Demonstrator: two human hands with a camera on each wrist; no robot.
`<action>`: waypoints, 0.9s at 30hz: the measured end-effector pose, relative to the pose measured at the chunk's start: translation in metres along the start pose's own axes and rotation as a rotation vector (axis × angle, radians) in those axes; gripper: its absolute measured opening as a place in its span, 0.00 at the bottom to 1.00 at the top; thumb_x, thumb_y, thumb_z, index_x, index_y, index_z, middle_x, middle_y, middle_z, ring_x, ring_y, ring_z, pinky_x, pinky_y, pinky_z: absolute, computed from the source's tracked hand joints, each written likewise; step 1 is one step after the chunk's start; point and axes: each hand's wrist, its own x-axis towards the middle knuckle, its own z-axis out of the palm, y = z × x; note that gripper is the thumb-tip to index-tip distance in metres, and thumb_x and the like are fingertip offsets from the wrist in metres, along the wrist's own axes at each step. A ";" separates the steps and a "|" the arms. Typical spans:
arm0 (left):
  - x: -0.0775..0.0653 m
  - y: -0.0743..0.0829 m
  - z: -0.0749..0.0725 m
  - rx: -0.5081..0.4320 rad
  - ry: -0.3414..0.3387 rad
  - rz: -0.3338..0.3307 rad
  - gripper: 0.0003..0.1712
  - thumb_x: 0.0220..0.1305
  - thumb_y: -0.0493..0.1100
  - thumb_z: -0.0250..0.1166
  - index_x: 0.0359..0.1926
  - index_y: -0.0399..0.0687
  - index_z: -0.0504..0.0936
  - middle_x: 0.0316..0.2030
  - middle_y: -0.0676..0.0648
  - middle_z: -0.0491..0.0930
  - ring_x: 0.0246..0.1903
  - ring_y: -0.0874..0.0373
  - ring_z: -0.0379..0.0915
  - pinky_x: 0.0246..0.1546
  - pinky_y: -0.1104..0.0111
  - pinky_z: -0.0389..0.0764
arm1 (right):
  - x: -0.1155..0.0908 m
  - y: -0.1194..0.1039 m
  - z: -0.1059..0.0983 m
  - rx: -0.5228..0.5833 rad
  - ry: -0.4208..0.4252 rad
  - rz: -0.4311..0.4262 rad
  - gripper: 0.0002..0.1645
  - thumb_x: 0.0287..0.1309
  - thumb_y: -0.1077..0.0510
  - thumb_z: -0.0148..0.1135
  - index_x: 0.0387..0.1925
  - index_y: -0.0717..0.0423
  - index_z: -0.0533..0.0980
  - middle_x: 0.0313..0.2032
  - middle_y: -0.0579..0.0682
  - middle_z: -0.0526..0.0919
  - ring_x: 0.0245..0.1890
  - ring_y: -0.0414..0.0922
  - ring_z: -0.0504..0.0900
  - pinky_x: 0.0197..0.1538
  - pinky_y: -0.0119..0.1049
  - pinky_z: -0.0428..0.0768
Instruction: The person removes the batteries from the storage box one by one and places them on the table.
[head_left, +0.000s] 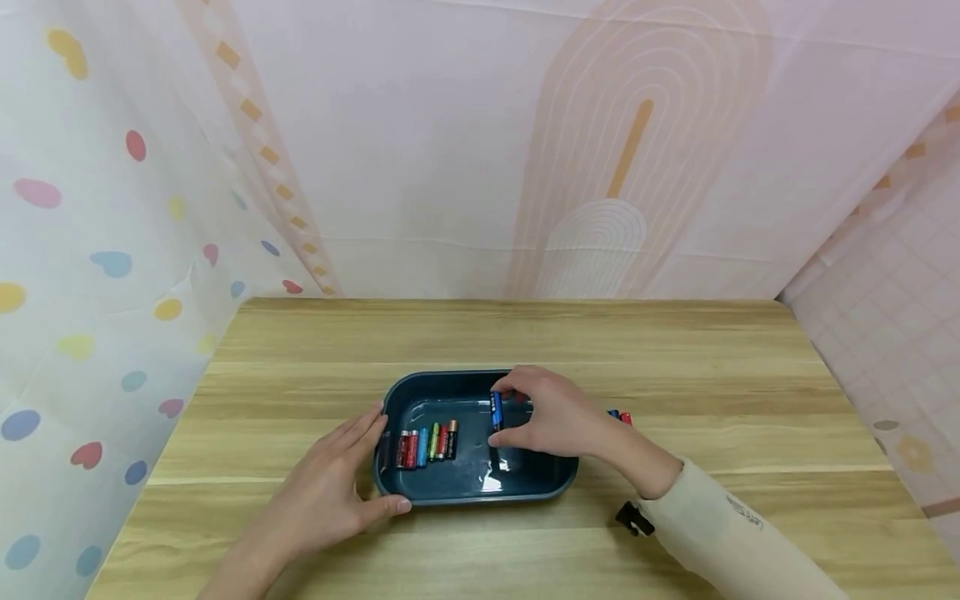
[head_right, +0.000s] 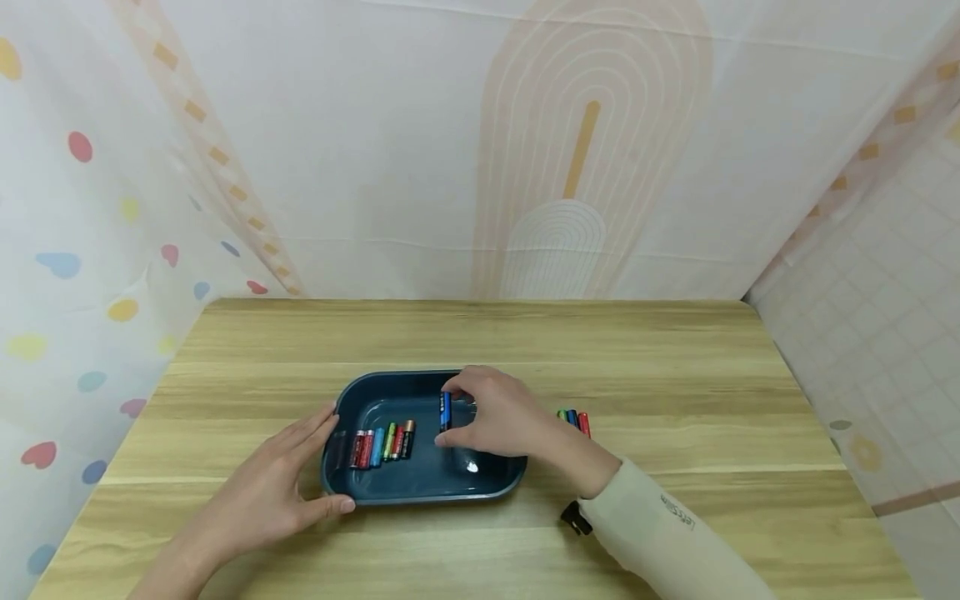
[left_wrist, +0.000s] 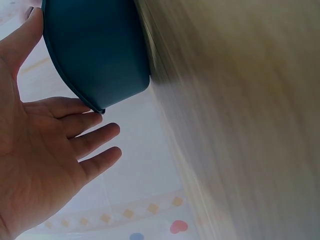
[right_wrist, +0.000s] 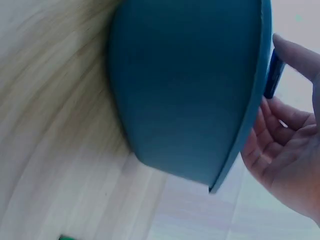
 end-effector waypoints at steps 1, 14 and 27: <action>0.000 0.000 0.000 -0.001 0.002 0.000 0.68 0.51 0.81 0.69 0.76 0.34 0.67 0.78 0.37 0.61 0.74 0.34 0.60 0.71 0.37 0.65 | -0.002 0.002 -0.001 0.003 0.005 -0.005 0.35 0.55 0.42 0.81 0.59 0.52 0.81 0.49 0.43 0.82 0.47 0.41 0.79 0.49 0.39 0.82; 0.001 0.002 0.002 -0.011 -0.002 -0.003 0.68 0.51 0.80 0.70 0.76 0.34 0.67 0.78 0.38 0.60 0.75 0.34 0.60 0.71 0.37 0.64 | -0.036 0.022 -0.008 0.104 0.027 -0.105 0.33 0.58 0.44 0.79 0.61 0.53 0.80 0.49 0.42 0.81 0.48 0.50 0.80 0.48 0.48 0.84; 0.004 0.004 0.003 -0.001 0.007 0.010 0.66 0.52 0.77 0.73 0.76 0.33 0.67 0.78 0.37 0.60 0.75 0.34 0.59 0.71 0.38 0.65 | -0.071 0.062 -0.033 0.160 0.185 -0.092 0.30 0.54 0.54 0.82 0.58 0.55 0.83 0.46 0.40 0.83 0.42 0.48 0.79 0.42 0.43 0.84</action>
